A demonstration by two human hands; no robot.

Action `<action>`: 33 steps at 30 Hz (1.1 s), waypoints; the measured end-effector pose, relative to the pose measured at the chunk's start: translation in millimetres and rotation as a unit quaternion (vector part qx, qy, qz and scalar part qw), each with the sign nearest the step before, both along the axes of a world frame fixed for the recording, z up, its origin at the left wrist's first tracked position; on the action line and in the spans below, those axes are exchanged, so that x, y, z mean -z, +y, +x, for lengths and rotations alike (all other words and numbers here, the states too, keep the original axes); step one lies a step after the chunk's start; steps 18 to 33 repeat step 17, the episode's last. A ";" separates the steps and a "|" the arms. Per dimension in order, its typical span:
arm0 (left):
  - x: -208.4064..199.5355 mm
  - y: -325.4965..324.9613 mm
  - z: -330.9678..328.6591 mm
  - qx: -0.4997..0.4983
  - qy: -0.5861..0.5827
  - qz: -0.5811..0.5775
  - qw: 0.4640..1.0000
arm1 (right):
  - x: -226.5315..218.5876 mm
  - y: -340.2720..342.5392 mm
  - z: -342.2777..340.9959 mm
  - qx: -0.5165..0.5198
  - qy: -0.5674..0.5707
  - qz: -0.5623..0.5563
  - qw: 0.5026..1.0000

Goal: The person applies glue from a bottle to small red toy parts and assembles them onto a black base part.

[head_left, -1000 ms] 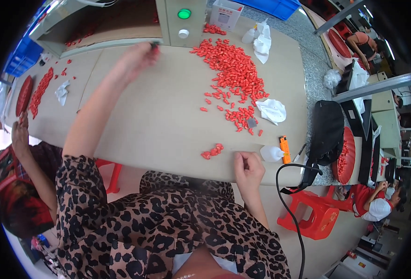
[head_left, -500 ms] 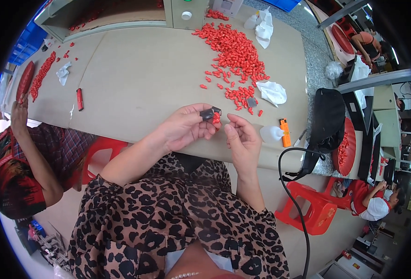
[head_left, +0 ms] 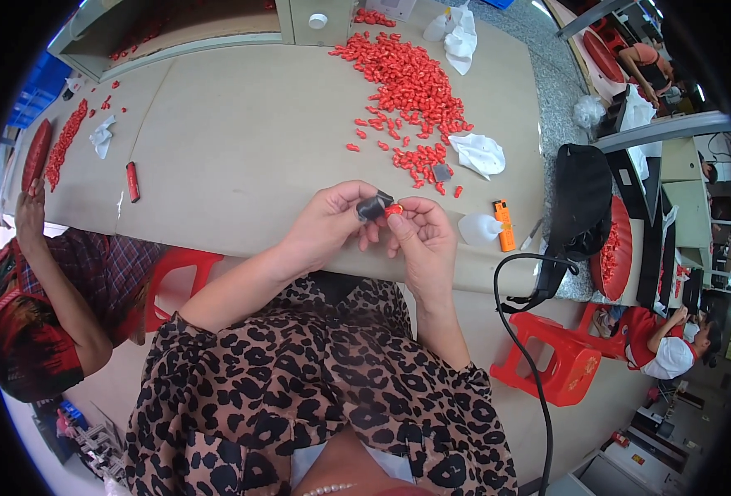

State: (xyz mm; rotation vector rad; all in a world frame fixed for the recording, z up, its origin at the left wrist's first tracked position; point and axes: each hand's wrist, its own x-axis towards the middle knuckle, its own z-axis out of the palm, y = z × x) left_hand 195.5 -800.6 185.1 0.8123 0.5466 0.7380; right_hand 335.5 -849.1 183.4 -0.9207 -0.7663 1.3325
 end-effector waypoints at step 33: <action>26.7 17.0 40.3 -0.142 0.065 0.177 0.972 | 30.9 -37.1 83.0 0.262 -0.389 -0.031 0.883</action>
